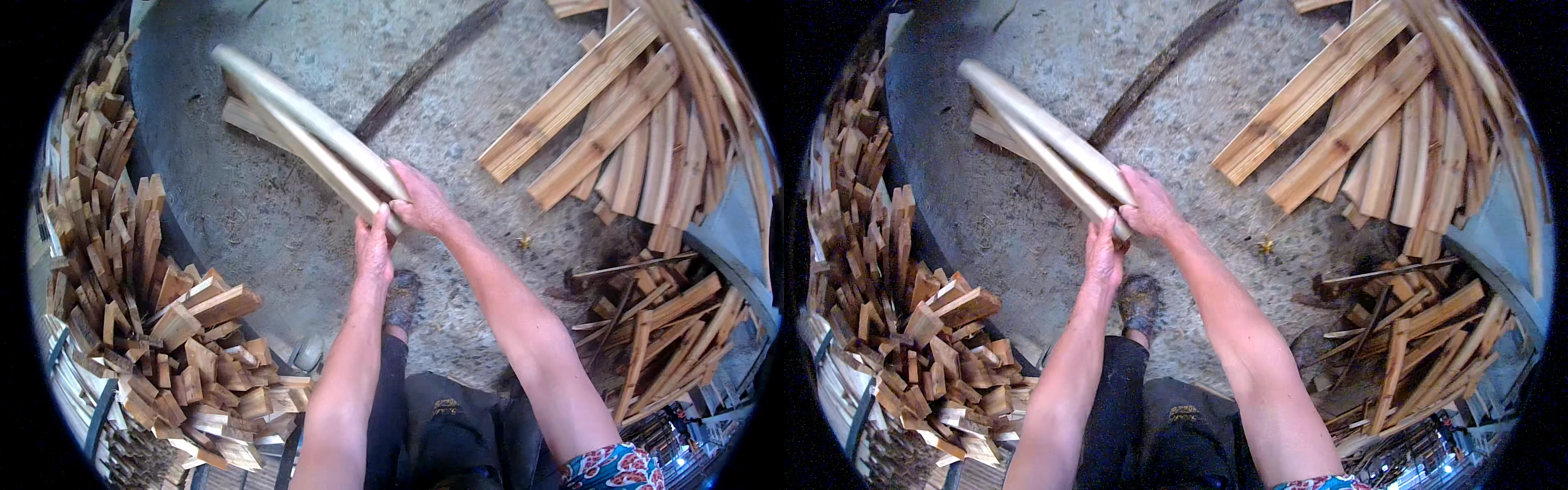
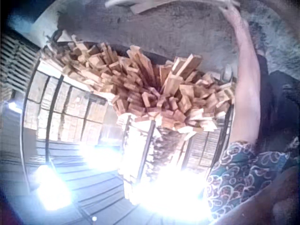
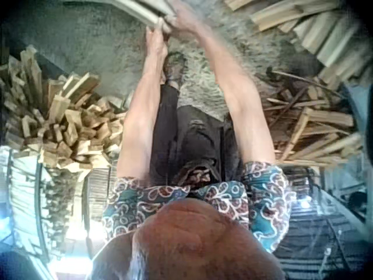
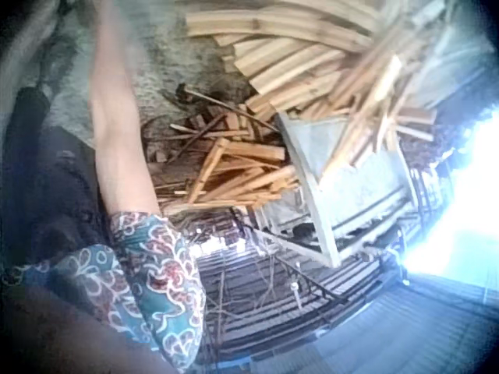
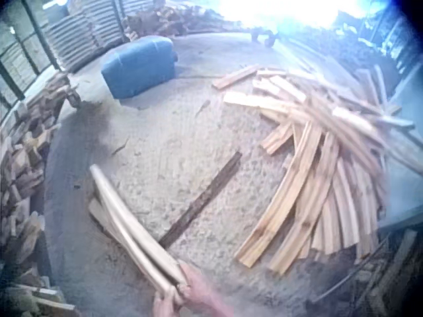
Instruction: The person picks up wooden planks from a large pile on the floor and arranges them into neat stacks on a metal rack. The person handles the wood by hand, repeatedly lifting bundles of planks and placing them onto the rack to organize the material.
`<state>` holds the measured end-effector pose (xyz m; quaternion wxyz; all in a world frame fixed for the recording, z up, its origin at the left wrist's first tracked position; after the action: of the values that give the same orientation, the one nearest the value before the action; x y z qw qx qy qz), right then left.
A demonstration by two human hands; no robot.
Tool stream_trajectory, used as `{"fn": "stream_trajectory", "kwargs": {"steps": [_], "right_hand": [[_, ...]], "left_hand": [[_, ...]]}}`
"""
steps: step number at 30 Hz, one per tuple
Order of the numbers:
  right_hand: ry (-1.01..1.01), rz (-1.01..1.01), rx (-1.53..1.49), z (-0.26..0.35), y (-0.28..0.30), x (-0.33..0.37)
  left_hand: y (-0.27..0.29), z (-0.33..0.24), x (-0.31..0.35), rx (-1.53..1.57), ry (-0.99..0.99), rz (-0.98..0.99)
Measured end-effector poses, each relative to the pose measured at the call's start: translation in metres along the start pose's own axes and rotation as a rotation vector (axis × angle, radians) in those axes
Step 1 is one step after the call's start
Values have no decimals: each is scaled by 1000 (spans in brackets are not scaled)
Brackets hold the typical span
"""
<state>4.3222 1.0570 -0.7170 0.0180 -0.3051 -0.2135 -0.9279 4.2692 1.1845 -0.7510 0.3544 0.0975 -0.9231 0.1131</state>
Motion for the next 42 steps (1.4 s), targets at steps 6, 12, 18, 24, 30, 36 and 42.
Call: {"fn": "stream_trajectory", "kwargs": {"steps": [6,12,18,24,30,36,42], "right_hand": [[-55,-39,-168,-18,-13,31],[-156,191,-391,59,13,137],[-477,236,-347,143,84,275],[5,239,-37,298,116,327],[358,735,90,430,7,344],[460,929,407,450,-154,314],[631,390,209,382,-113,319]], "left_hand": [[-11,-1,13,-24,11,-103],[1,-57,120,49,163,-58],[-33,-148,271,73,257,14],[-34,-263,327,384,-167,7],[92,-362,371,351,-519,-469],[231,-359,340,416,-547,-795],[321,-237,307,13,-241,-823]]}}
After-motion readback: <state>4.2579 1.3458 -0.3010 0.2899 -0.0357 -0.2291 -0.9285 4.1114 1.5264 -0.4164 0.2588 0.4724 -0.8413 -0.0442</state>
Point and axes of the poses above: each hand's wrist, its own x-axis away from the middle knuckle, its own y-axis out of the back of the hand, z = x × y, the point moved 8 cm from there along -x, towards the middle knuckle, and after that the axes turned 15 degrees about -y, right-handed, at the moved point
